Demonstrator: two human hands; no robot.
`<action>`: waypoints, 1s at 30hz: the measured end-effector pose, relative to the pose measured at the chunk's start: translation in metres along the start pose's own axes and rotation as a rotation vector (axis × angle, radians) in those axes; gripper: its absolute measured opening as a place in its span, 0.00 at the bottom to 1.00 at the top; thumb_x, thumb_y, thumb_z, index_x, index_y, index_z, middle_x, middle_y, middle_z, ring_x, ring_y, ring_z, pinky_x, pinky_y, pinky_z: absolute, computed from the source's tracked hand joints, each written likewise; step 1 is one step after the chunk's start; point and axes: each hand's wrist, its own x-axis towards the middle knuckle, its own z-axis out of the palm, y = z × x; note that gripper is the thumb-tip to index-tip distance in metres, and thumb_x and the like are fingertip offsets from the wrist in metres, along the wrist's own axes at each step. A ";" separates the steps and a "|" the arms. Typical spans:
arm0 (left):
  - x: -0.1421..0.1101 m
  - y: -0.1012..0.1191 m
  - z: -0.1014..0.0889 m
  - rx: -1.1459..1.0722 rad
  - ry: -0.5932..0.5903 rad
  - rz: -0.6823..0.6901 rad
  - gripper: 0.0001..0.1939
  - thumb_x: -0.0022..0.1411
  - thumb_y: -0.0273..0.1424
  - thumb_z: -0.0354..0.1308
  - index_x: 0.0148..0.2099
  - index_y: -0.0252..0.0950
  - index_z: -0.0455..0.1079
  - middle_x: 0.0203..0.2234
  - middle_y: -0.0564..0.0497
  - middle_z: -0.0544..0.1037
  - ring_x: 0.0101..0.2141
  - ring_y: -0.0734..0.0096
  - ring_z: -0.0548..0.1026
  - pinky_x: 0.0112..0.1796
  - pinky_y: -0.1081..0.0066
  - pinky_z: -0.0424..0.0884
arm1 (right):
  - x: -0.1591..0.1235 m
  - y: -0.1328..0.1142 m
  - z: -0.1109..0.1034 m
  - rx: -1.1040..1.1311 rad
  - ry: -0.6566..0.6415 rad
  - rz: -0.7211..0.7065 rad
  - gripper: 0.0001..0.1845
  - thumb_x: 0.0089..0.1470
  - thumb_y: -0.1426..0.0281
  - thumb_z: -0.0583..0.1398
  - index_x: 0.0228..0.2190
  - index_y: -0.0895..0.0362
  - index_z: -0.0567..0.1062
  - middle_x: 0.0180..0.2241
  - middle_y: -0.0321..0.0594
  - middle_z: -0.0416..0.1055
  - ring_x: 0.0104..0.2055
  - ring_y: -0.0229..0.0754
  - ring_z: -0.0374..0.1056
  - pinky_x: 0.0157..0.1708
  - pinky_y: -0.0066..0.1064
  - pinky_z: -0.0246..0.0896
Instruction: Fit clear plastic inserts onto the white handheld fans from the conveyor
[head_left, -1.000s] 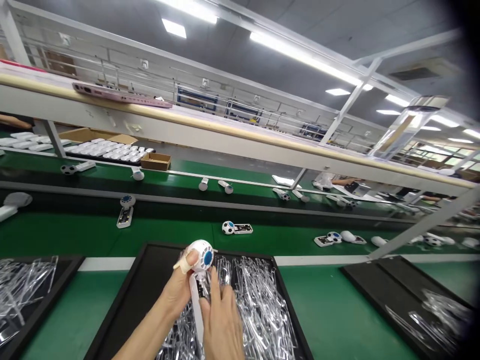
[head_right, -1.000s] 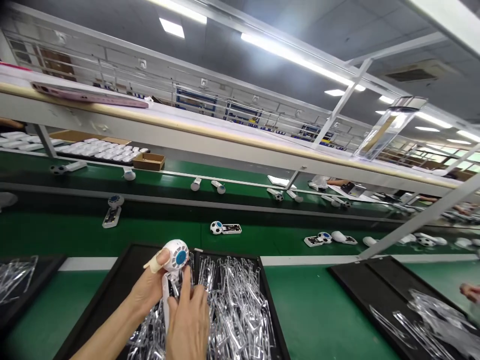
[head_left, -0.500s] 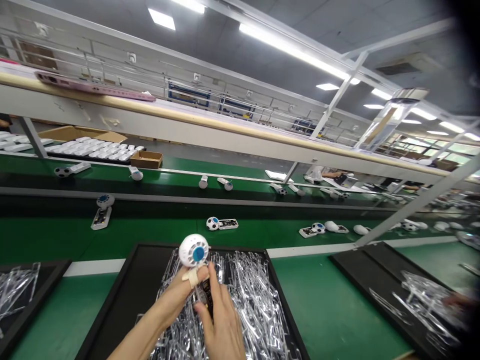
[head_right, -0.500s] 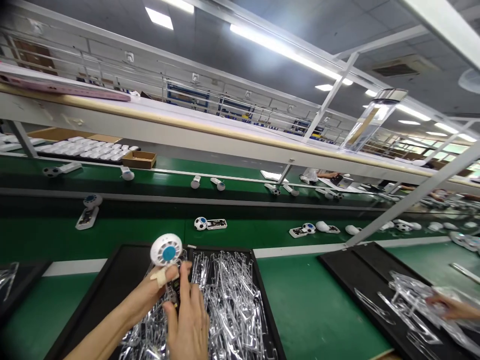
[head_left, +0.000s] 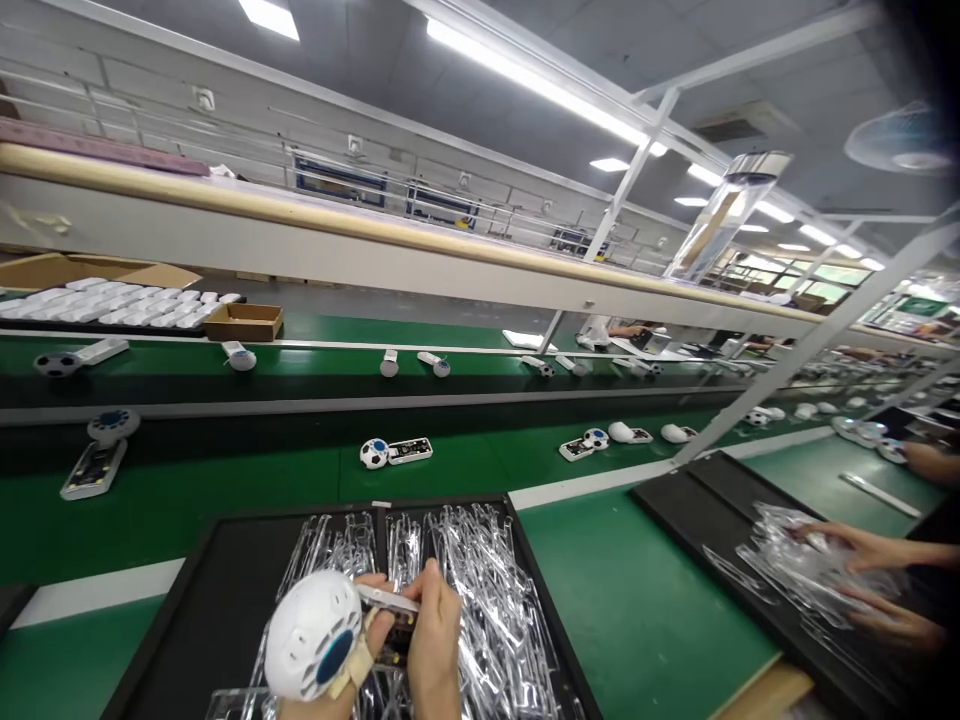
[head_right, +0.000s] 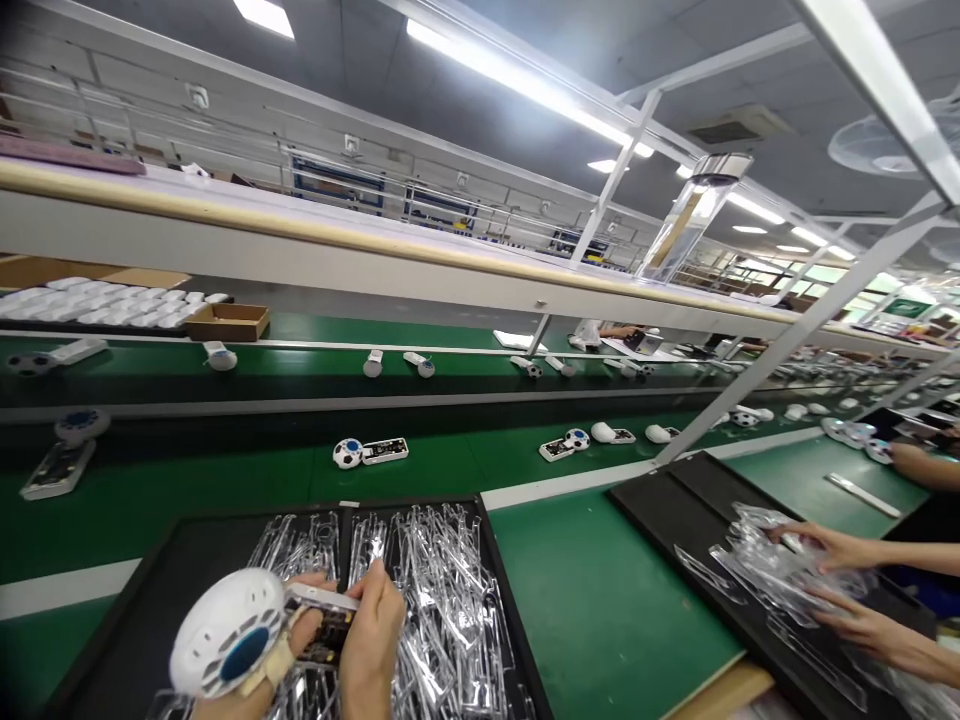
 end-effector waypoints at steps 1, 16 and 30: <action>0.009 0.001 -0.001 -0.002 -0.014 -0.025 0.27 0.39 0.51 0.64 0.37 0.36 0.72 0.34 0.44 0.79 0.40 0.55 0.76 0.45 0.63 0.70 | 0.004 -0.002 -0.001 -0.035 -0.056 0.003 0.32 0.54 0.45 0.44 0.13 0.55 0.65 0.15 0.36 0.64 0.19 0.39 0.60 0.21 0.29 0.53; 0.267 0.024 -0.075 0.675 0.362 0.043 0.30 0.41 0.38 0.64 0.47 0.32 0.66 0.51 0.31 0.66 0.56 0.31 0.54 0.44 0.53 0.62 | 0.147 0.096 -0.137 -0.794 -0.156 -0.243 0.18 0.47 0.61 0.53 0.38 0.55 0.73 0.35 0.47 0.70 0.38 0.52 0.64 0.35 0.40 0.60; 0.189 0.029 0.007 0.394 0.093 0.131 0.31 0.42 0.45 0.65 0.48 0.42 0.63 0.38 0.48 0.75 0.37 0.59 0.73 0.33 0.70 0.66 | 0.091 0.005 -0.084 -0.594 -0.170 -0.597 0.20 0.58 0.58 0.50 0.52 0.44 0.63 0.41 0.40 0.64 0.44 0.47 0.62 0.38 0.35 0.64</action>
